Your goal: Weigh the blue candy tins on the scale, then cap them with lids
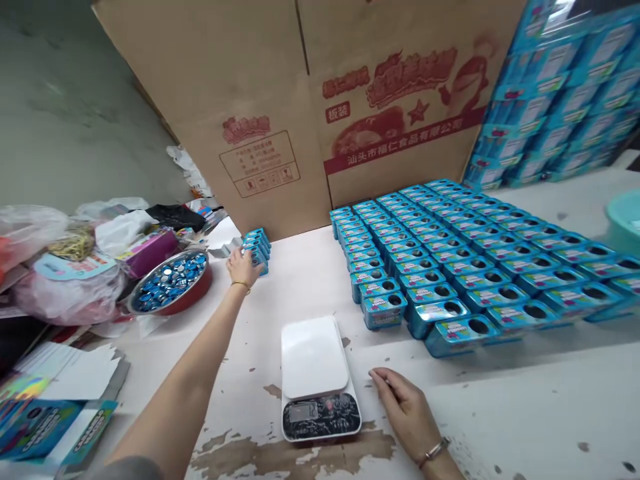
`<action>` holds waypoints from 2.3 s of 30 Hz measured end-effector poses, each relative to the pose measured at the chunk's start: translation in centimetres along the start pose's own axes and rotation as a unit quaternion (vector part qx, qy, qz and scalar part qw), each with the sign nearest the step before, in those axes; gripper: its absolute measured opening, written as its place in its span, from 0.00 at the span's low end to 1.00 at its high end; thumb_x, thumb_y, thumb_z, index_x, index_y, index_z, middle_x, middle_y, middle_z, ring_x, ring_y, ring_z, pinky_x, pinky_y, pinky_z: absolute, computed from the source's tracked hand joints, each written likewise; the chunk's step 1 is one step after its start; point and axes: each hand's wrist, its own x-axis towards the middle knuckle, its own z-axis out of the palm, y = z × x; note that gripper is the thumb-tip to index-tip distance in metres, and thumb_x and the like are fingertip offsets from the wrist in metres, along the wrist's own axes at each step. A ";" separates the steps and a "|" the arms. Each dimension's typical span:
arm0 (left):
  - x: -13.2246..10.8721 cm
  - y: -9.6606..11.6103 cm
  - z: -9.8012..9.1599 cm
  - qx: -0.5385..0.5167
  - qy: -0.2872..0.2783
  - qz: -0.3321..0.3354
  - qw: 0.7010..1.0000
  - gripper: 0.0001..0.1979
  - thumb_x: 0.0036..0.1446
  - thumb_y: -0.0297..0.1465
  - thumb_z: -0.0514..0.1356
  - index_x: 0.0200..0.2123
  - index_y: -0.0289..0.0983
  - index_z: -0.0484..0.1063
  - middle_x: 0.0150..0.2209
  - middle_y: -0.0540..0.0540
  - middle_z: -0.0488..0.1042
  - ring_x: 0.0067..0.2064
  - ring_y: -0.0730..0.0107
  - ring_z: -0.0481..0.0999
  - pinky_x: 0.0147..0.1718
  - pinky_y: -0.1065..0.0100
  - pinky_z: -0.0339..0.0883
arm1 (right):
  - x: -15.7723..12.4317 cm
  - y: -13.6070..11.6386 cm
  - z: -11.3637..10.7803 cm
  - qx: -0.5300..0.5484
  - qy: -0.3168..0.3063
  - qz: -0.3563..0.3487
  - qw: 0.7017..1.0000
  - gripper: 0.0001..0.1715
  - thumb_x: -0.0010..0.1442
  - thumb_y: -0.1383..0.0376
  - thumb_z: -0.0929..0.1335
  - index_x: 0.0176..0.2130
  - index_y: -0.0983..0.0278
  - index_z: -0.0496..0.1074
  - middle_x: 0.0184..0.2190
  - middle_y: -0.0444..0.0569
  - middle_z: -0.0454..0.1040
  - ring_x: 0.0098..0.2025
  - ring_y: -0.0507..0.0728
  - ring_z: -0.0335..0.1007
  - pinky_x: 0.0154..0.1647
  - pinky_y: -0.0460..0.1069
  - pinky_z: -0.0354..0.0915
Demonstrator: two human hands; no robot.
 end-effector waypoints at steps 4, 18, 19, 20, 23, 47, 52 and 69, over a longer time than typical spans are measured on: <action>0.4 -2.3 0.3 0.064 -0.057 0.073 0.994 0.14 0.53 0.29 0.58 0.45 0.37 0.67 0.63 0.38 0.53 0.64 0.49 0.46 0.58 0.47 0.40 | 0.2 -0.2 0.0 -0.007 0.005 -0.006 1.000 0.18 0.57 0.52 0.65 0.34 0.62 0.75 0.29 0.51 0.76 0.32 0.60 0.72 0.34 0.51 0.68; -10.8 6.6 -12.1 0.020 -0.175 0.309 0.935 0.11 0.55 0.37 0.56 0.39 0.39 0.64 0.37 0.45 0.72 0.37 0.63 0.71 0.32 0.68 0.59 | 0.3 -0.6 -0.4 0.018 0.007 -0.013 1.000 0.19 0.60 0.53 0.63 0.32 0.65 0.71 0.20 0.43 0.63 0.22 0.52 0.58 0.23 0.46 0.57; -12.2 7.7 -12.8 0.009 -0.196 0.319 0.927 0.12 0.55 0.37 0.56 0.41 0.39 0.63 0.37 0.46 0.73 0.36 0.64 0.71 0.31 0.68 0.59 | 0.2 -0.5 -0.4 0.023 0.007 -0.013 1.000 0.19 0.59 0.52 0.63 0.32 0.65 0.72 0.20 0.43 0.63 0.22 0.51 0.57 0.23 0.46 0.57; -13.4 8.7 -13.3 0.002 -0.218 0.331 0.918 0.13 0.55 0.36 0.55 0.43 0.39 0.62 0.37 0.47 0.73 0.35 0.64 0.72 0.30 0.68 0.59 | 0.2 -0.4 -0.4 0.027 0.008 -0.014 0.999 0.20 0.59 0.52 0.64 0.32 0.65 0.72 0.20 0.43 0.64 0.22 0.51 0.57 0.23 0.46 0.57; -15.8 10.7 -13.3 0.005 -0.251 0.350 0.903 0.15 0.54 0.34 0.55 0.45 0.39 0.60 0.38 0.46 0.74 0.36 0.63 0.73 0.30 0.68 0.60 | 0.2 -0.3 -0.4 0.035 0.013 -0.021 0.999 0.20 0.58 0.51 0.64 0.32 0.65 0.72 0.19 0.43 0.64 0.22 0.52 0.57 0.23 0.46 0.57; -26.4 -0.7 -4.1 -0.410 -0.123 -0.054 0.902 0.14 0.57 0.39 0.57 0.42 0.36 0.69 0.34 0.46 0.74 0.36 0.70 0.75 0.37 0.67 0.70 | -0.1 -0.3 -0.9 0.037 0.052 0.006 0.998 0.20 0.53 0.50 0.67 0.33 0.65 0.76 0.20 0.44 0.69 0.24 0.53 0.64 0.23 0.47 0.62; -26.1 0.5 -5.7 -0.400 -0.034 0.032 0.915 0.11 0.59 0.34 0.56 0.44 0.36 0.68 0.37 0.45 0.74 0.39 0.70 0.74 0.40 0.66 0.70 | 0.4 -1.9 -0.8 0.029 0.075 0.018 0.997 0.22 0.57 0.51 0.65 0.33 0.66 0.75 0.15 0.40 0.61 0.16 0.49 0.55 0.17 0.46 0.55; -24.1 6.6 -7.2 -0.160 0.046 0.235 0.958 0.27 0.59 0.41 0.55 0.59 0.37 0.58 0.64 0.37 0.54 0.67 0.53 0.46 0.62 0.46 0.41 | 5.6 -11.5 5.9 0.094 -0.056 -0.192 0.975 0.22 0.64 0.54 0.60 0.50 0.61 0.72 0.49 0.52 0.74 0.55 0.59 0.66 0.58 0.57 0.60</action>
